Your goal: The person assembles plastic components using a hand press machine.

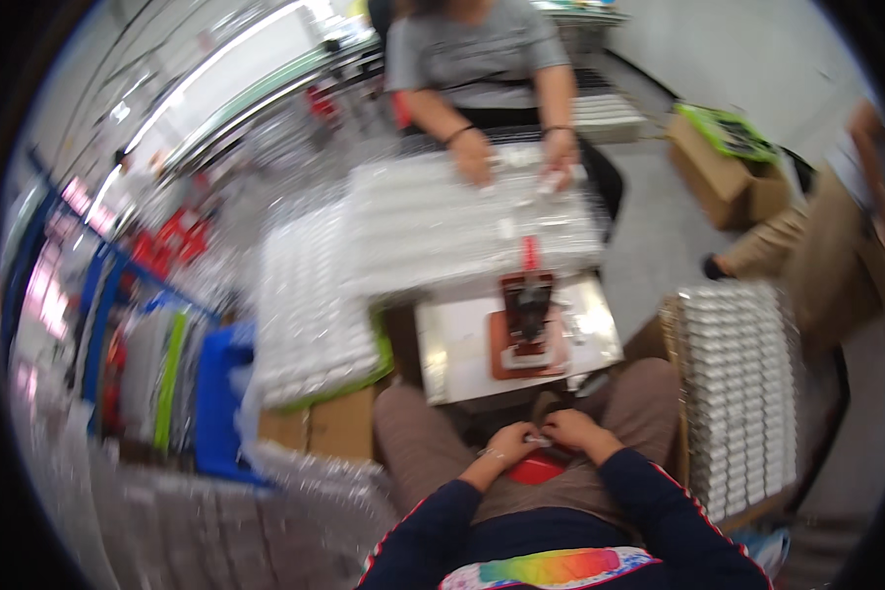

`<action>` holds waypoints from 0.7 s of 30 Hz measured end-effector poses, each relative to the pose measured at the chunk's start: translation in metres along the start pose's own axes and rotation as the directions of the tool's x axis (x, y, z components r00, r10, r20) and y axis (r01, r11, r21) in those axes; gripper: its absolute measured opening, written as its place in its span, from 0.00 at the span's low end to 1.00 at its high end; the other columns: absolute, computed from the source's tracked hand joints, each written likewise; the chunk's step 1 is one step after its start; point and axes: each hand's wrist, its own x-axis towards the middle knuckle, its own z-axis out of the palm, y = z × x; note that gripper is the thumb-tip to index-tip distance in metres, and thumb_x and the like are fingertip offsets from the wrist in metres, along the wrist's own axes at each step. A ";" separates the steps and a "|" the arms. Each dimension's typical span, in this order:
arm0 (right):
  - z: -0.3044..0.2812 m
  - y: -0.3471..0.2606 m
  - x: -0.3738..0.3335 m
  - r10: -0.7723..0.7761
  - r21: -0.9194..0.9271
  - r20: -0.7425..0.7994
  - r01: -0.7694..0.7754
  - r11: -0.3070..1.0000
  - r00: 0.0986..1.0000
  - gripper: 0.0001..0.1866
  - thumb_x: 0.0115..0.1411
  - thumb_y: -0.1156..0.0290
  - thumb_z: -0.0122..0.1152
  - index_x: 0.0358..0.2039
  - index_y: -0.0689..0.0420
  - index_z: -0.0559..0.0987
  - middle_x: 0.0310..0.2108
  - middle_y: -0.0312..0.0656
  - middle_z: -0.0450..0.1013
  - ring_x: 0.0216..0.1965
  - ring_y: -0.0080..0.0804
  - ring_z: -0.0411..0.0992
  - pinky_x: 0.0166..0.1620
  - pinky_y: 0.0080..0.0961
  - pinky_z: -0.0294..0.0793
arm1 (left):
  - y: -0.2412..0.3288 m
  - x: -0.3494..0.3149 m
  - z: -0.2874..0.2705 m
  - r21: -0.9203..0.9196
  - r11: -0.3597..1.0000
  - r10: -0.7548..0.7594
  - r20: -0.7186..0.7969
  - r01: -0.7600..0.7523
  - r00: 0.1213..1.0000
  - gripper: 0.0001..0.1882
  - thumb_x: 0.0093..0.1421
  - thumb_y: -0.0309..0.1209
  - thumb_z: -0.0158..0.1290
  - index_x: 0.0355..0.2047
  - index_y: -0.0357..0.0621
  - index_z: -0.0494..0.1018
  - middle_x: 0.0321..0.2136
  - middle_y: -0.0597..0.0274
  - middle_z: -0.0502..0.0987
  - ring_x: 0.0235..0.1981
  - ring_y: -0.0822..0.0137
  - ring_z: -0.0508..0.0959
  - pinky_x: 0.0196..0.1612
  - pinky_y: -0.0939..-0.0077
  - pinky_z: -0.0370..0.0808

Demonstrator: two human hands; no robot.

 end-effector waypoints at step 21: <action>0.012 0.004 0.010 -0.027 0.433 0.118 -0.027 0.901 0.993 0.11 0.57 0.70 0.60 0.38 0.63 0.81 0.26 0.42 0.77 0.28 0.27 0.74 0.35 0.25 0.74 | 0.002 -0.008 -0.003 -0.025 1.000 -0.001 -0.090 -0.001 0.996 0.10 0.52 0.35 0.61 0.31 0.44 0.77 0.33 0.53 0.78 0.39 0.52 0.78 0.44 0.63 0.74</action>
